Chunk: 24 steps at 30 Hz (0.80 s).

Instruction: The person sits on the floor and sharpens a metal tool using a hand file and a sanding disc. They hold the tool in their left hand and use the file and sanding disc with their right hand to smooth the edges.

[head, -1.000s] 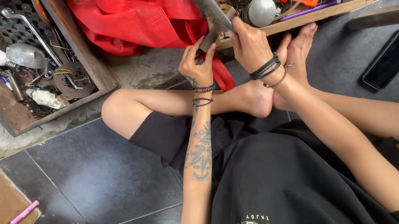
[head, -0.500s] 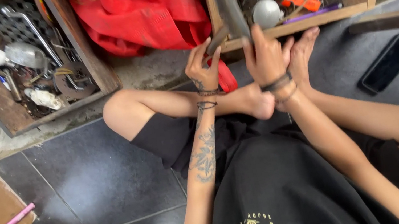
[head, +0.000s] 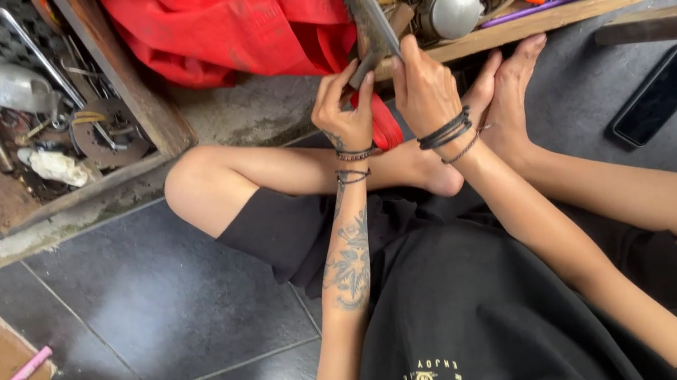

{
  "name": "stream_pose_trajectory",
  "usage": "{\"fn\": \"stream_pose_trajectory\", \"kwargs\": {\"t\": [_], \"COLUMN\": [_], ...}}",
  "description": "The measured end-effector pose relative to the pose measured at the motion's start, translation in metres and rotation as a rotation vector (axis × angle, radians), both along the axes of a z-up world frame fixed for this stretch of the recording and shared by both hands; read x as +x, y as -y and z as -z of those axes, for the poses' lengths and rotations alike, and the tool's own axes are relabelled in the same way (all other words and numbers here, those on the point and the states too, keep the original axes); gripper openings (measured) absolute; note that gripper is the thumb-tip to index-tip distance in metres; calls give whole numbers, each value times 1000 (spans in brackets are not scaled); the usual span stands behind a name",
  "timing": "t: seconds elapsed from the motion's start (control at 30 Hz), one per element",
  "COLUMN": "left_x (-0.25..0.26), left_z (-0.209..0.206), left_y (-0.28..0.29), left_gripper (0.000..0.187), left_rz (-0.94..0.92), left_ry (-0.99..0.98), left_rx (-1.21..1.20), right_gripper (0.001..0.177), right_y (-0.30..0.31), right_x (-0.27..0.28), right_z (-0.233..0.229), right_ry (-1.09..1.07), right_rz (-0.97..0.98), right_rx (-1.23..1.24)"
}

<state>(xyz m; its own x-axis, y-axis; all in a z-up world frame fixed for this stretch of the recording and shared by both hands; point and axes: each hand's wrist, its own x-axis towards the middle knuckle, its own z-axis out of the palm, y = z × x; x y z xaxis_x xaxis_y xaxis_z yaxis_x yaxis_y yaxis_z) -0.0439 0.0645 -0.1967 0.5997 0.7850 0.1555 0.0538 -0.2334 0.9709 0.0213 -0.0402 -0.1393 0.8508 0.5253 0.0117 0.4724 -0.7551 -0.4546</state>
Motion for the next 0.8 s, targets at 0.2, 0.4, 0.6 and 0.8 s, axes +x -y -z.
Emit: {"fn": "stream_pose_trajectory", "kwargs": {"t": [0.2, 0.4, 0.6, 0.8], "left_x": [-3, 3, -1, -5], "left_z": [5, -5, -5, 0], "left_y": [1, -4, 0, 3], "left_gripper": [28, 26, 25, 27], "left_rz": [-16, 3, -12, 18], "left_ry": [-7, 27, 41, 60], "left_rx": [-26, 50, 115, 105], "right_gripper": [14, 19, 19, 32], "right_y": [4, 49, 61, 88], "right_x": [-13, -31, -41, -24], "right_z": [-5, 22, -27, -22], "right_ry": [21, 115, -56, 89], "right_rz": [16, -4, 38, 107], "right_rx": [-25, -66, -112, -129]}}
